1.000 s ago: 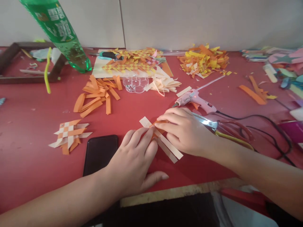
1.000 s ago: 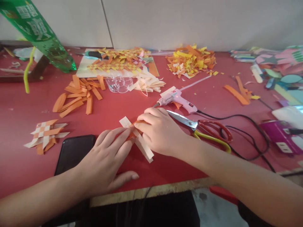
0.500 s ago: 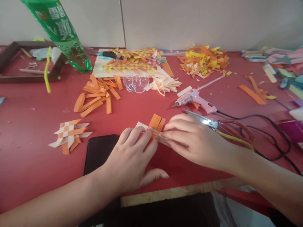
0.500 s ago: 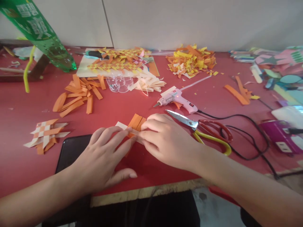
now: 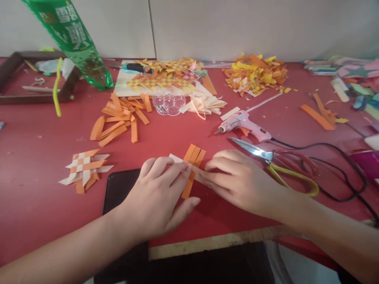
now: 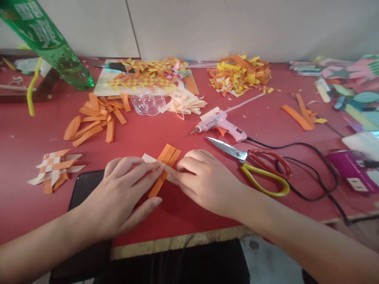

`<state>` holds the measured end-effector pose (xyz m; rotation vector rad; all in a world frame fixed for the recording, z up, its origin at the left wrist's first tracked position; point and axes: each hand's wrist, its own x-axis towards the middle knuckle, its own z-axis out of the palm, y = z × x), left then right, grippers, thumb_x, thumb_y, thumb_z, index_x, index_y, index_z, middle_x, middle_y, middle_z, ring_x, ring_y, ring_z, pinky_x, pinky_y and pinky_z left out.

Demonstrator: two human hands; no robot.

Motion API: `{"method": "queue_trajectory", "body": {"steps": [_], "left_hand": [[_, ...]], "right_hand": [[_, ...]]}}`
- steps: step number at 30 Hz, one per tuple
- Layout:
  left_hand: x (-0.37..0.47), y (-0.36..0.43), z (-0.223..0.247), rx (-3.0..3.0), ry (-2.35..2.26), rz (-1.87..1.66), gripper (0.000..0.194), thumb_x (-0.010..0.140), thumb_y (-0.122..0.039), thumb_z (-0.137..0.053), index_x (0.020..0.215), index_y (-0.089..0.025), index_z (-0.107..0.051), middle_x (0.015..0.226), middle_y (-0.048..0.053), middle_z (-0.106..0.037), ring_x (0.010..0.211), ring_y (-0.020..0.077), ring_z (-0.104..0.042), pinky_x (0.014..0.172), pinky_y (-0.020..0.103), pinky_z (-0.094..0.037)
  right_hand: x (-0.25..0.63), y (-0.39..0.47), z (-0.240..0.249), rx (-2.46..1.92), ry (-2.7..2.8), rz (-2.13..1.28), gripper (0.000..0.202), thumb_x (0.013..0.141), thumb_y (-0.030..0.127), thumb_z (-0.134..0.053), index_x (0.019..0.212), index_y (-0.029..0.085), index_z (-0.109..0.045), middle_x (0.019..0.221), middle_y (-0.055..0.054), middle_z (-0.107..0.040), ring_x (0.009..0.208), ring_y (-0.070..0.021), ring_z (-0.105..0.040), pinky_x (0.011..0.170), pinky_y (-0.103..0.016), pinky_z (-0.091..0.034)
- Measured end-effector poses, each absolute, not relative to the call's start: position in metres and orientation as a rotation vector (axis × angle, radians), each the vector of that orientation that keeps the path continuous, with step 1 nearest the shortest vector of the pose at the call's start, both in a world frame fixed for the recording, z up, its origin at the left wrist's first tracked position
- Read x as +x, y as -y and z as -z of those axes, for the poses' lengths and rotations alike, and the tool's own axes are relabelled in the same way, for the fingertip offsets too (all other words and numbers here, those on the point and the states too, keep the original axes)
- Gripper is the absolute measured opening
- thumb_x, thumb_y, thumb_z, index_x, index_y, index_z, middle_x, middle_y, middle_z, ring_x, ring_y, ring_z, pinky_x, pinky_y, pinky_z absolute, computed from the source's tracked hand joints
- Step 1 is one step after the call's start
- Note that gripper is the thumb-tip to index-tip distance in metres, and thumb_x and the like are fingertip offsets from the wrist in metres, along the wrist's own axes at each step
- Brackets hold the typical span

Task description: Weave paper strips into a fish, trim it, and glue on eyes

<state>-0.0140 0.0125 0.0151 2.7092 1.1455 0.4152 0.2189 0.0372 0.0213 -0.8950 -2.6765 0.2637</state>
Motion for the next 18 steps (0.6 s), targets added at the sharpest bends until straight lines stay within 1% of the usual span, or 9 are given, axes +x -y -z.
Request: {"method": "queue_trajectory", "body": {"steps": [3, 5, 9, 11, 12, 14, 15, 17, 18], "left_hand": [[-0.016, -0.014, -0.012, 2.737, -1.158, -0.483, 0.037, 0.092, -0.019, -0.045, 0.121, -0.01, -0.066, 0.121, 0.008, -0.07, 0.099, 0.0297, -0.053, 0.083, 0.047, -0.041], [-0.017, -0.014, -0.01, 2.742, -1.171, -0.501, 0.037, 0.09, -0.013, -0.045, 0.12, -0.011, -0.067, 0.119, 0.006, -0.071, 0.097, 0.0287, -0.054, 0.082, 0.046, -0.041], [-0.016, -0.015, -0.01, 2.728, -1.181, -0.53, 0.032, 0.091, -0.017, -0.05, 0.116, -0.013, -0.069, 0.117, 0.004, -0.072, 0.097, 0.0266, -0.056, 0.084, 0.044, -0.042], [-0.016, -0.015, -0.011, 2.728, -1.174, -0.54, 0.031, 0.09, -0.02, -0.052, 0.115, -0.013, -0.07, 0.117, 0.005, -0.072, 0.099, 0.0266, -0.057, 0.085, 0.044, -0.042], [-0.016, -0.015, -0.011, 2.729, -1.166, -0.538, 0.032, 0.089, -0.021, -0.054, 0.115, -0.012, -0.07, 0.118, 0.005, -0.072, 0.1, 0.0272, -0.058, 0.085, 0.045, -0.042], [-0.016, -0.016, -0.011, 2.734, -1.15, -0.531, 0.034, 0.086, -0.022, -0.055, 0.115, -0.01, -0.069, 0.119, 0.006, -0.072, 0.1, 0.0285, -0.059, 0.084, 0.046, -0.042], [-0.016, -0.016, -0.011, 2.739, -1.147, -0.53, 0.034, 0.086, -0.022, -0.055, 0.115, -0.01, -0.069, 0.119, 0.007, -0.072, 0.1, 0.0288, -0.059, 0.083, 0.046, -0.043], [-0.016, -0.017, -0.011, 2.743, -1.156, -0.535, 0.032, 0.087, -0.02, -0.054, 0.114, -0.012, -0.069, 0.118, 0.006, -0.072, 0.098, 0.0279, -0.06, 0.082, 0.045, -0.043], [-0.016, -0.017, -0.011, 2.742, -1.163, -0.546, 0.031, 0.088, -0.019, -0.052, 0.113, -0.013, -0.07, 0.116, 0.006, -0.073, 0.097, 0.0271, -0.061, 0.081, 0.045, -0.043]], "right_hand": [[0.218, -0.036, -0.019, -0.882, 2.659, -0.202, 0.022, 0.094, 0.02, -0.053, 0.086, 0.016, -0.073, 0.087, -0.01, -0.069, 0.088, -0.0219, -0.059, 0.077, -0.038, -0.049], [0.217, -0.035, -0.017, -0.888, 2.658, -0.196, 0.022, 0.094, 0.02, -0.053, 0.086, 0.016, -0.073, 0.088, -0.01, -0.069, 0.089, -0.0224, -0.059, 0.077, -0.039, -0.049], [0.224, -0.036, -0.021, -0.875, 2.629, -0.321, 0.018, 0.093, 0.018, -0.054, 0.086, 0.018, -0.071, 0.087, -0.007, -0.07, 0.085, -0.0198, -0.06, 0.077, -0.036, -0.05], [0.237, -0.044, -0.026, -0.951, 2.545, -0.311, 0.014, 0.09, 0.017, -0.057, 0.084, 0.019, -0.069, 0.084, -0.005, -0.07, 0.082, -0.0179, -0.062, 0.077, -0.034, -0.05], [0.246, -0.049, -0.029, -1.076, 2.471, -0.234, 0.013, 0.09, 0.017, -0.057, 0.083, 0.019, -0.068, 0.083, -0.006, -0.071, 0.081, -0.0177, -0.063, 0.077, -0.033, -0.05], [0.267, -0.065, -0.033, -1.424, 2.299, -0.059, 0.01, 0.089, 0.021, -0.058, 0.088, 0.018, -0.068, 0.093, -0.011, -0.072, 0.087, -0.0209, -0.065, 0.079, -0.035, -0.05], [0.278, -0.074, -0.034, -1.623, 2.214, -0.008, 0.011, 0.088, 0.025, -0.061, 0.091, 0.017, -0.068, 0.096, -0.013, -0.071, 0.085, -0.0216, -0.065, 0.074, -0.035, -0.05], [0.296, -0.09, -0.034, -1.913, 2.12, -0.033, 0.031, 0.083, 0.038, -0.067, 0.101, 0.012, -0.068, 0.102, -0.018, -0.069, 0.086, -0.0236, -0.065, 0.075, -0.037, -0.049], [0.302, -0.098, -0.034, -1.97, 2.117, -0.142, 0.04, 0.085, 0.042, -0.065, 0.107, 0.009, -0.067, 0.107, -0.02, -0.068, 0.087, -0.0228, -0.064, 0.076, -0.036, -0.048]]}}
